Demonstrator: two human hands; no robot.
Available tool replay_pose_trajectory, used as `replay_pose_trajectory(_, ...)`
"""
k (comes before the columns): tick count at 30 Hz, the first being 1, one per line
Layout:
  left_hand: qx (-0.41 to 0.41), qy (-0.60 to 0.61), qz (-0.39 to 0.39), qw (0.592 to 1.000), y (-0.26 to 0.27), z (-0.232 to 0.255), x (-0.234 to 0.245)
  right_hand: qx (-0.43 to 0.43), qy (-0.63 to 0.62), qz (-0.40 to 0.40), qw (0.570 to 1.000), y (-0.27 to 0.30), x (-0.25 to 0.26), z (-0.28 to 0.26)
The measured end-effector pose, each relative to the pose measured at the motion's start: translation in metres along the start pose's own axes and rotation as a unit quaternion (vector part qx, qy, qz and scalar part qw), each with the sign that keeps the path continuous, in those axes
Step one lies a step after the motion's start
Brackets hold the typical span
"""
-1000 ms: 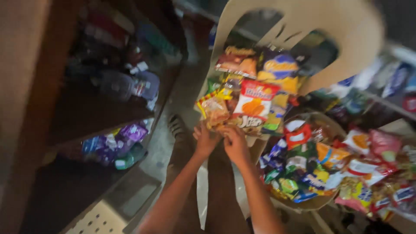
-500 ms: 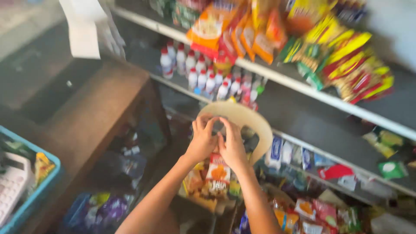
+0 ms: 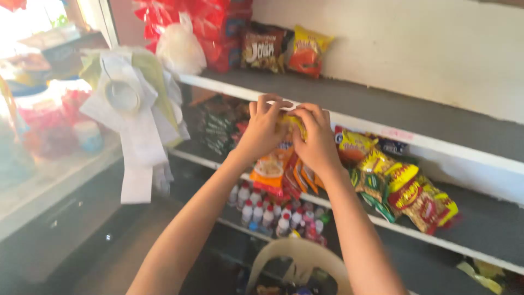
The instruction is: Stocking and organizing various snack bags and food items onto retail shelves.
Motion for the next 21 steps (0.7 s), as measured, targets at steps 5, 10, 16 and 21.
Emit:
replay_pose_trajectory(5, -0.002, -0.075, 0.001, 0.997, -0.08, -0.124, -0.018, 0.009, 0.036, 0.007, 0.999, -0.051, -0.065, 0.096)
replay_pose_trajectory(10, 0.105, -0.187, -0.111, 0.971, -0.13, -0.212, -0.036, -0.04, 0.022, 0.023, 0.999, -0.076, -0.152, 0.223)
replay_pose_trajectory(16, 0.255, -0.224, -0.218, 0.915, -0.147, -0.267, -0.061, -0.287, -0.03, -0.044, 0.957, -0.09, -0.258, 0.343)
replay_pose_trajectory(21, 0.252, -0.236, -0.227, 0.911, -0.14, -0.262, -0.065, -0.326, 0.007, -0.075, 0.943, -0.121, -0.293, 0.371)
Point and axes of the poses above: each hand's wrist, its own y-axis away from the middle knuckle, its own x-axis out of the back of the hand, z = x × y, the point moved 5 cm from there along -y, towards the middle knuckle, and after that the axes turned 10 degrees about x, right-handed, at the moved point
